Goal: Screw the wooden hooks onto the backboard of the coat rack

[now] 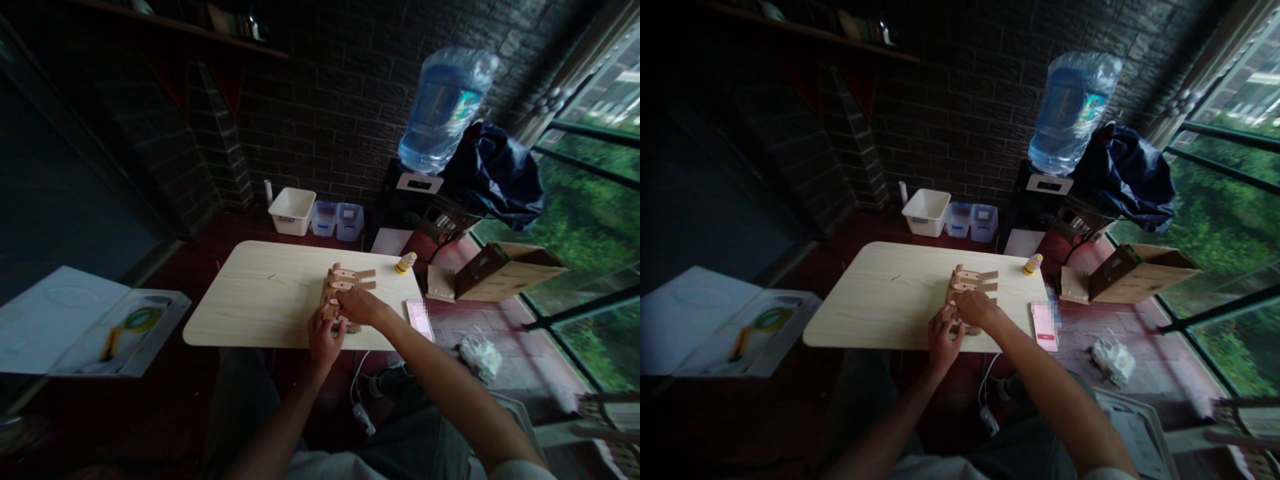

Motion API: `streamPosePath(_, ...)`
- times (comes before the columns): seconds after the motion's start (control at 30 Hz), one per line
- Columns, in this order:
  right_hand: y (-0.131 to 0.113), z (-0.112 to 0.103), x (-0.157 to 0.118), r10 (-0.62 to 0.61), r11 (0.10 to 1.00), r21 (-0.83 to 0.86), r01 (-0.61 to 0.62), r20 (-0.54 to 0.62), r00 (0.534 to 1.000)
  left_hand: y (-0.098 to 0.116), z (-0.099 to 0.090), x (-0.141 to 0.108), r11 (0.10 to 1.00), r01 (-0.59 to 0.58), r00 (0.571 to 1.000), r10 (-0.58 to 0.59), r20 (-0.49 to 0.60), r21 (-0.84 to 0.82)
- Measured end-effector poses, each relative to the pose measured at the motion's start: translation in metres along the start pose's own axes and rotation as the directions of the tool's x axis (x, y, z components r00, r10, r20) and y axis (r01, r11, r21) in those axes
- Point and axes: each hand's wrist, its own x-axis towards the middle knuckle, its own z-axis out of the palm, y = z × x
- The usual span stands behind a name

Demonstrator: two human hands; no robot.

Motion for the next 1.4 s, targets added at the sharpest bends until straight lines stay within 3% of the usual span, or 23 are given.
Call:
streamPosePath(0.57,-0.007,-0.009,-0.004,-0.03,0.992,-0.118,0.034,0.036,0.999,-0.003,0.011,-0.003,1.0,-0.007,0.998,0.009,-0.066,0.026)
streamPosePath(0.97,0.002,-0.003,0.001,0.015,0.999,-0.036,-0.012,0.082,0.996,-0.008,0.016,-0.004,0.999,-0.034,0.997,0.036,-0.064,0.03)
streamPosePath(1.2,0.004,-0.013,-0.004,-0.001,1.0,0.006,0.0,0.084,0.996,-0.01,0.018,-0.005,0.999,-0.027,0.998,0.028,-0.063,0.025)
streamPosePath(1.4,-0.003,-0.012,-0.001,-0.015,0.998,-0.063,0.02,0.077,0.997,-0.01,0.019,-0.005,0.999,-0.026,0.997,0.027,-0.07,0.025)
